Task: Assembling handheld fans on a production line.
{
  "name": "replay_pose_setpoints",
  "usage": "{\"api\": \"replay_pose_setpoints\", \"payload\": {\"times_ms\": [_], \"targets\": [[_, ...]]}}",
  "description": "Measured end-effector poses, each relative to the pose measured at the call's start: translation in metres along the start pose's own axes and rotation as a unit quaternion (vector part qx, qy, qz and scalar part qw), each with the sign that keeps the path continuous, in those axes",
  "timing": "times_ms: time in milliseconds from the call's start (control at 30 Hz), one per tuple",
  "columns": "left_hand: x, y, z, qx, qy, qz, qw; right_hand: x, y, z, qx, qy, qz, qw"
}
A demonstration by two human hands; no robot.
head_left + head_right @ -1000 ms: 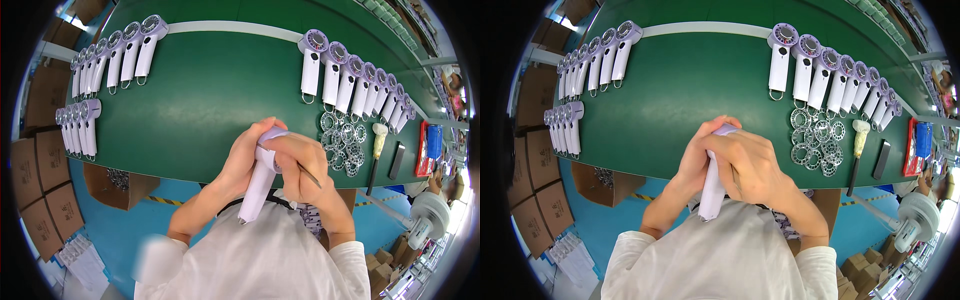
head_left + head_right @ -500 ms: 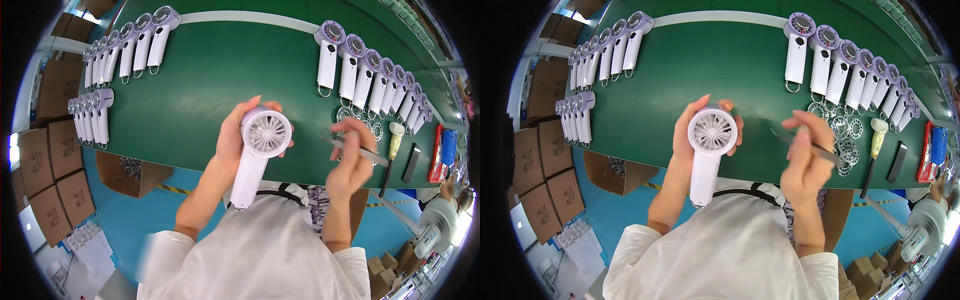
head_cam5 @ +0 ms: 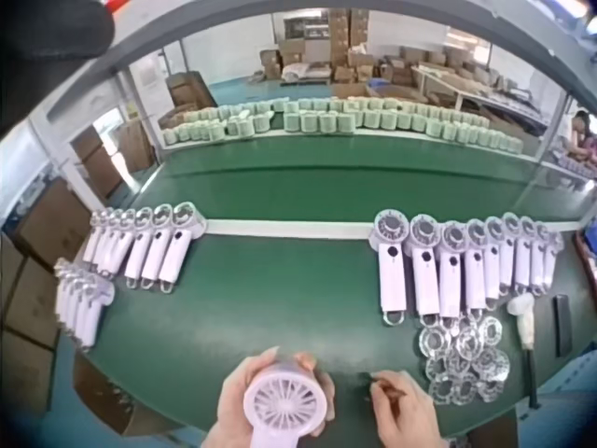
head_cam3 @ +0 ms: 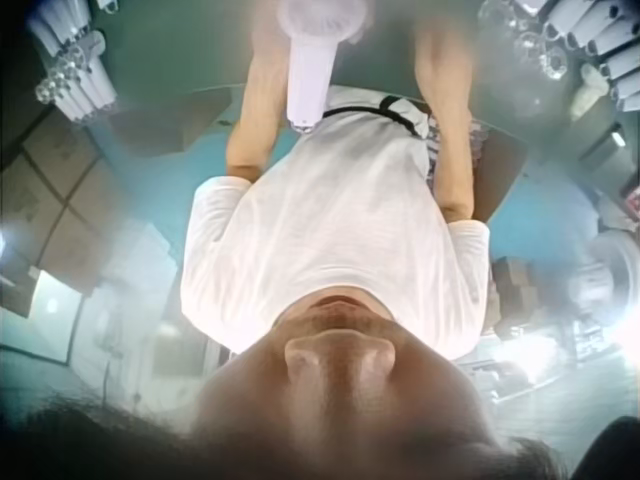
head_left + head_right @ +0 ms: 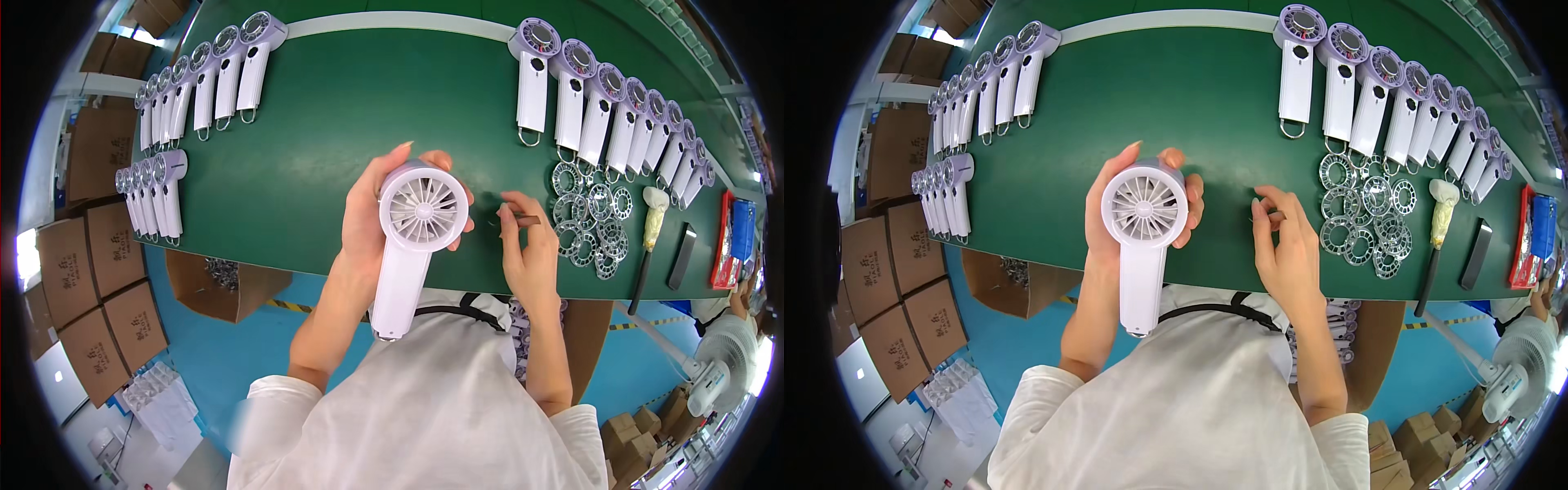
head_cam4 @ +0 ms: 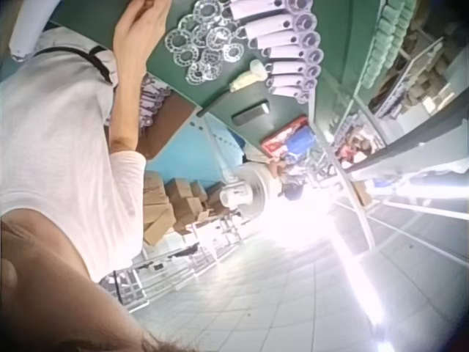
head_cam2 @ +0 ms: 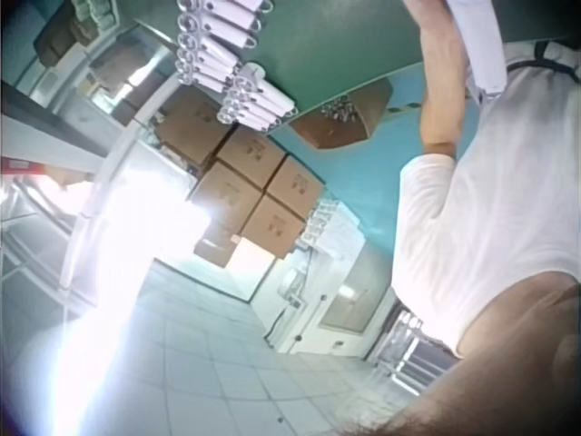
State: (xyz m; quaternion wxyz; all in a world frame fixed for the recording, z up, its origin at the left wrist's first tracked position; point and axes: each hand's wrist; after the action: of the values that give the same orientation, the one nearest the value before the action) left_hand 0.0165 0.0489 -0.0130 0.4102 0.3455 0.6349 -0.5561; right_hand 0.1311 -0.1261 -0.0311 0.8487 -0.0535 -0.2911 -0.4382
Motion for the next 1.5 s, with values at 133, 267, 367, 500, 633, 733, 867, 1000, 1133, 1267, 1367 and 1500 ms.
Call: {"api": "replay_pose_setpoints", "payload": {"times_ms": [133, 267, 367, 500, 633, 733, 867, 1000, 1133, 1267, 1367, 1500], "targets": [[0.001, 0.0, 0.001, -0.013, 0.01, 0.004, 1.0, -0.001, 0.001, 0.003, 0.013, -0.011, 0.018, 1.0], [0.001, -0.002, 0.002, -0.02, 0.018, -0.003, 1.0, -0.002, 0.0, 0.002, 0.021, -0.024, 0.019, 0.999], [-0.001, -0.004, 0.003, -0.024, 0.023, -0.011, 0.999, 0.0, -0.001, 0.001, 0.012, -0.024, 0.03, 0.999], [-0.001, -0.003, 0.004, -0.031, 0.041, -0.018, 0.998, 0.002, -0.001, -0.002, 0.029, -0.031, 0.019, 0.999], [-0.013, -0.005, 0.005, -0.043, 0.054, -0.057, 0.996, 0.017, 0.001, 0.007, 0.021, 0.006, -0.02, 1.0], [-0.012, -0.006, 0.006, -0.056, 0.073, -0.059, 0.994, 0.029, 0.006, 0.043, 0.033, 0.162, -0.142, 0.976], [-0.01, -0.005, 0.009, -0.056, 0.066, -0.059, 0.994, 0.047, 0.012, 0.087, 0.034, 0.272, -0.087, 0.958], [-0.014, -0.003, 0.013, -0.055, 0.063, -0.066, 0.994, 0.026, 0.022, 0.103, 0.081, 0.278, -0.05, 0.956], [-0.018, -0.007, 0.016, -0.066, 0.06, -0.074, 0.993, 0.013, 0.028, 0.099, 0.127, 0.287, -0.028, 0.949], [-0.015, -0.009, 0.017, -0.078, 0.052, -0.084, 0.992, 0.008, 0.027, 0.1, 0.093, 0.291, -0.006, 0.952], [-0.019, -0.011, 0.018, -0.083, 0.083, -0.103, 0.988, 0.004, 0.026, 0.098, 0.091, 0.305, -0.017, 0.948], [-0.012, -0.01, 0.019, -0.077, 0.093, -0.07, 0.99, -0.003, 0.028, 0.099, 0.076, 0.271, -0.015, 0.96]]}}
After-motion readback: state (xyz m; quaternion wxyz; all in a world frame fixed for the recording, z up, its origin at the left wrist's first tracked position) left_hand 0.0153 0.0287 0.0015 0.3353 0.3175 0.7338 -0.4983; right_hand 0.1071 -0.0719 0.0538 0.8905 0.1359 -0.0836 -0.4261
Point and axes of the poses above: each hand's wrist, its own y-axis towards the middle knuckle, its own x-axis out of the back of the hand, z = x × y, and after that the axes turned 10 degrees about -z, right-handed
